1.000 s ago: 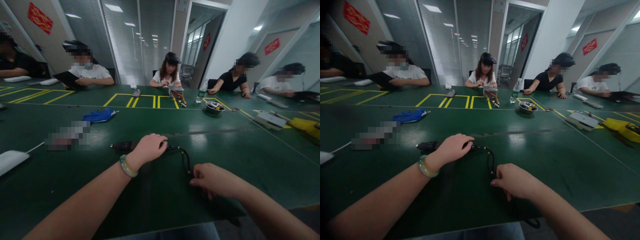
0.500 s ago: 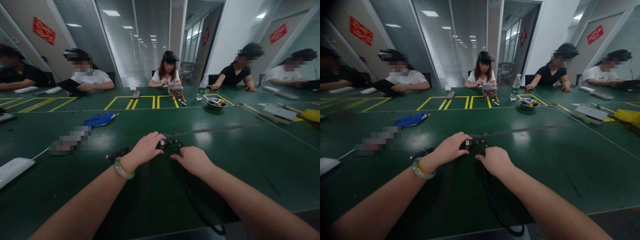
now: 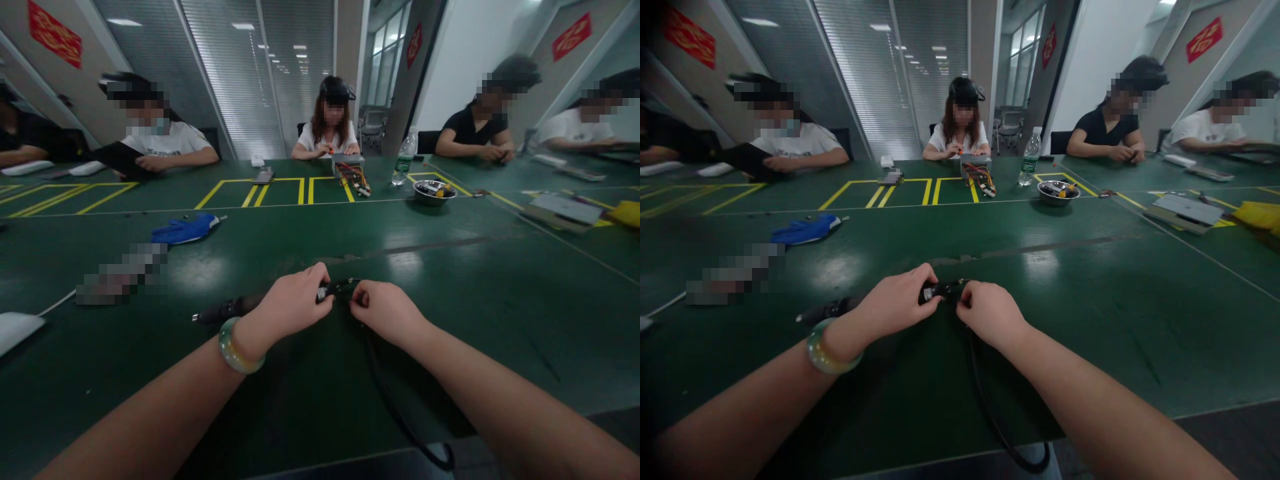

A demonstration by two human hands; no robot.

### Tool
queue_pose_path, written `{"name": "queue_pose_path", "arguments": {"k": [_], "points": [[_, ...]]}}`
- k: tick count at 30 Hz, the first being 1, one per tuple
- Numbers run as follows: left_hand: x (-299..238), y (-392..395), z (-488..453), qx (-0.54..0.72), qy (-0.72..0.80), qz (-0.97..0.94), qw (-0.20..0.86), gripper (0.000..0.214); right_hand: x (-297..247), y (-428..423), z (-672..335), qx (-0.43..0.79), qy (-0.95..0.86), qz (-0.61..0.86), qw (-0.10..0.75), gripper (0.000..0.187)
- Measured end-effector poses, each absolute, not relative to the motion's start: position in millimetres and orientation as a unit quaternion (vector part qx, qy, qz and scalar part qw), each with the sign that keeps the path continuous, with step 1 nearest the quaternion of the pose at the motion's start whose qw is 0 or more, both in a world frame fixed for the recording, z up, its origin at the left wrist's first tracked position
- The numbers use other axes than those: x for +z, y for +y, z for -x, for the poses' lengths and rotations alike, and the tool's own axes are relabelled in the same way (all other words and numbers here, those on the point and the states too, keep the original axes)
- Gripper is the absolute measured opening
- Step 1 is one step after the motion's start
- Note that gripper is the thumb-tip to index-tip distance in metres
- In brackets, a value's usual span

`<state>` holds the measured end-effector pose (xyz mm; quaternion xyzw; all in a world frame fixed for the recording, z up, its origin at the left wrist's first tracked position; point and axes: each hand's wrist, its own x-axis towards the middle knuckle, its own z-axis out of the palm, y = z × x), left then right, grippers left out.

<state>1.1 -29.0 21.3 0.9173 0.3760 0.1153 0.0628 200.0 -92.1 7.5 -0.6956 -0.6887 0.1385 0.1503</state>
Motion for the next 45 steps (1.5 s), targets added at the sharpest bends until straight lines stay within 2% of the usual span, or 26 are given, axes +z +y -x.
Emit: {"name": "queue_pose_path", "arguments": {"k": [9, 15, 18, 23, 27, 30, 38, 45], "points": [[14, -23, -6, 0.126, 0.283, -0.950, 0.039, 0.026, 7, -91, -210, 0.260, -0.694, 0.628, 0.237, 0.004], [16, -20, -5, 0.116, 0.258, -0.959, 0.027, 0.027, -5, -88, -207, 0.322, -0.682, 0.607, 0.252, 0.025], [16, -17, -6, 0.116, 0.256, -0.960, 0.019, 0.028, -5, -87, -206, 0.340, -0.672, 0.606, 0.254, 0.018], [12, -13, -4, 0.114, 0.243, -0.963, 0.006, 0.030, 0, -89, -208, 0.312, -0.684, 0.607, 0.257, 0.012], [9, -13, -3, 0.119, 0.233, -0.965, -0.009, 0.036, 0, -87, -210, 0.205, -0.694, 0.644, 0.250, 0.011], [10, -16, -5, 0.117, 0.226, -0.967, -0.015, 0.032, -2, -85, -210, 0.156, -0.706, 0.645, 0.248, 0.009], [12, -27, -11, 0.126, 0.272, -0.954, -0.007, 0.021, -8, -80, -208, 0.160, -0.705, 0.639, 0.264, 0.006], [8, -27, -11, 0.139, 0.300, -0.944, 0.018, 0.022, -10, -78, -210, 0.195, -0.695, 0.634, 0.276, 0.006]]}}
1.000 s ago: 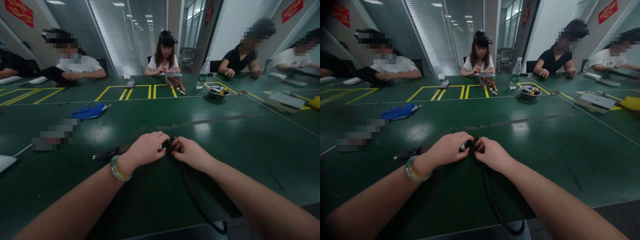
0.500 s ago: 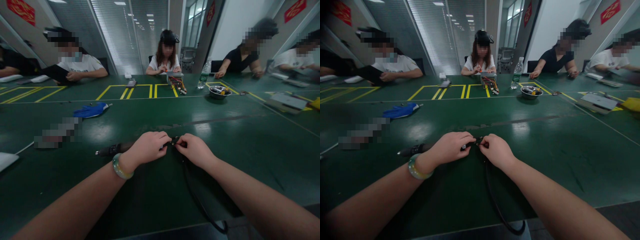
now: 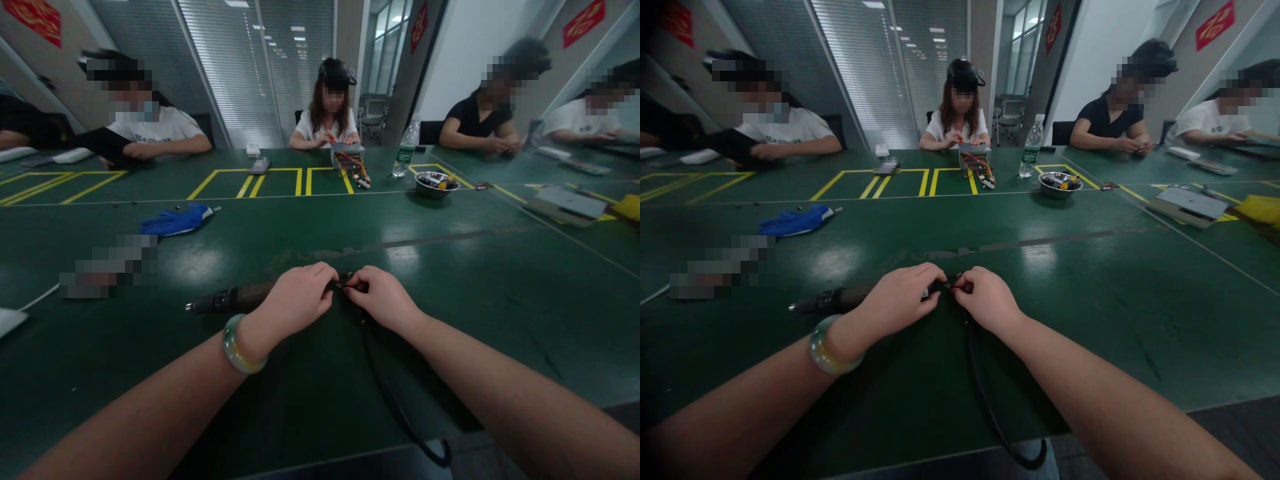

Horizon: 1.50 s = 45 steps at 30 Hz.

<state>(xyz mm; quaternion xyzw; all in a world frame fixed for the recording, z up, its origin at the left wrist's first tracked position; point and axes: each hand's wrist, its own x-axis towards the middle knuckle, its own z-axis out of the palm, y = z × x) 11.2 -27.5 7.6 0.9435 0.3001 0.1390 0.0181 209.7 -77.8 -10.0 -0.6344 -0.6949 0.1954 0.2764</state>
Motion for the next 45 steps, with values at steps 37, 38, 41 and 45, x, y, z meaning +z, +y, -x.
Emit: {"name": "queue_pose_path", "arguments": {"k": [37, 38, 41, 45], "points": [[6, -23, -9, 0.142, 0.270, -0.951, 0.045, 0.019, -10, -67, -212, 0.098, -0.756, 0.578, 0.291, 0.004], [6, -23, -9, 0.140, 0.271, -0.951, 0.043, 0.019, -10, -66, -212, 0.117, -0.757, 0.574, 0.290, 0.005], [5, -23, -9, 0.135, 0.279, -0.950, 0.035, 0.019, -12, -64, -210, 0.151, -0.747, 0.580, 0.287, 0.007], [9, -29, -10, 0.157, 0.280, -0.947, 0.032, 0.024, -12, -63, -208, 0.137, -0.738, 0.596, 0.286, 0.007]]}}
